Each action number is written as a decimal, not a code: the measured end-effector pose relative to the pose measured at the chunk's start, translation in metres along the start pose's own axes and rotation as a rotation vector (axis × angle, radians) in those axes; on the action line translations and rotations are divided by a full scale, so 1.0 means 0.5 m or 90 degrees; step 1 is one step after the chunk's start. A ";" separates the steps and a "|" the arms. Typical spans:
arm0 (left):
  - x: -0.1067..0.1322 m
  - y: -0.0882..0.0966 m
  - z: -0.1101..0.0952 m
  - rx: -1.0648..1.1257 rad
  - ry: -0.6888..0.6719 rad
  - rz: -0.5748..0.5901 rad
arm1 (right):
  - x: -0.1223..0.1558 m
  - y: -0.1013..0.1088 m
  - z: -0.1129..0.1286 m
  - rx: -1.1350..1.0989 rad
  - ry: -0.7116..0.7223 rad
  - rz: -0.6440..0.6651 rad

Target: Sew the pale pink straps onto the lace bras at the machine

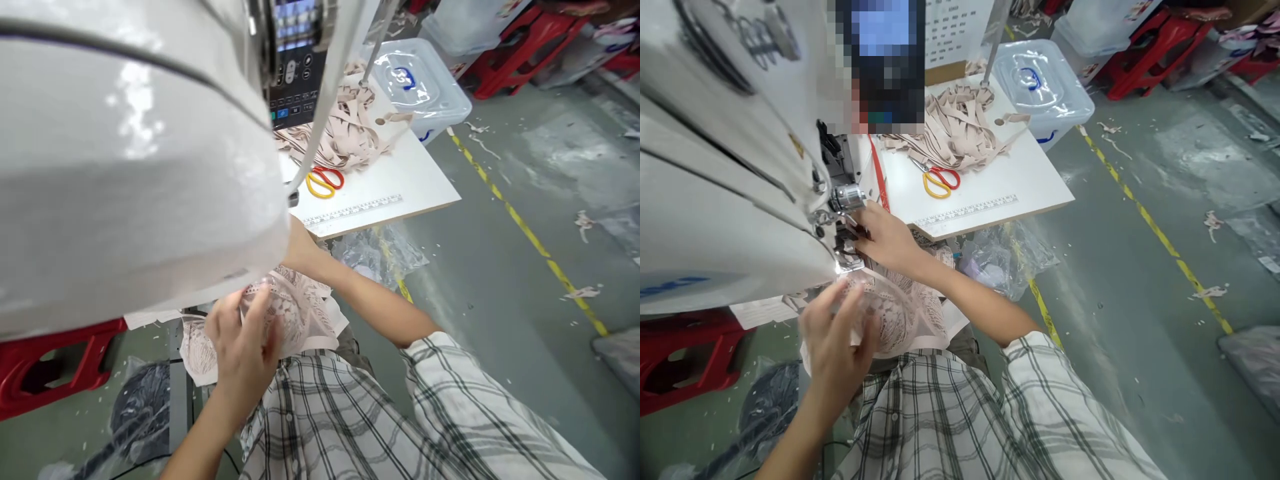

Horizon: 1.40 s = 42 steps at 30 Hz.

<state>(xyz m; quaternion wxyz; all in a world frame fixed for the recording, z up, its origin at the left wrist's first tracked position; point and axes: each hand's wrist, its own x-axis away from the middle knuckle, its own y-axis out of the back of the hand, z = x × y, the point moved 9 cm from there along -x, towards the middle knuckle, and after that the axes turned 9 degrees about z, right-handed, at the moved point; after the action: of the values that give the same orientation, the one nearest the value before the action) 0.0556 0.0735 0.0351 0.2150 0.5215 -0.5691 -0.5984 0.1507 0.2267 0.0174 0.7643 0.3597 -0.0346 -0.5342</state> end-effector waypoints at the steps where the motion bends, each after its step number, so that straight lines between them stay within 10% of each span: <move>1: 0.004 0.006 0.014 0.019 0.010 -0.028 | -0.001 0.000 -0.003 0.002 -0.006 -0.005; 11: 0.021 -0.057 0.197 0.362 0.318 0.010 | -0.001 -0.004 -0.002 -0.028 0.033 -0.049; 42: -0.041 -0.034 0.148 0.261 0.386 -0.022 | 0.006 0.027 -0.018 -0.111 0.086 -0.062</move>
<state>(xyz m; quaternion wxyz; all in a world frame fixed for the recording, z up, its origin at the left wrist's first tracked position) 0.0045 0.1289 0.0133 0.2548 0.7167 -0.5788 -0.2938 0.1667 0.2313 0.0178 0.7665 0.3282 0.0811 -0.5461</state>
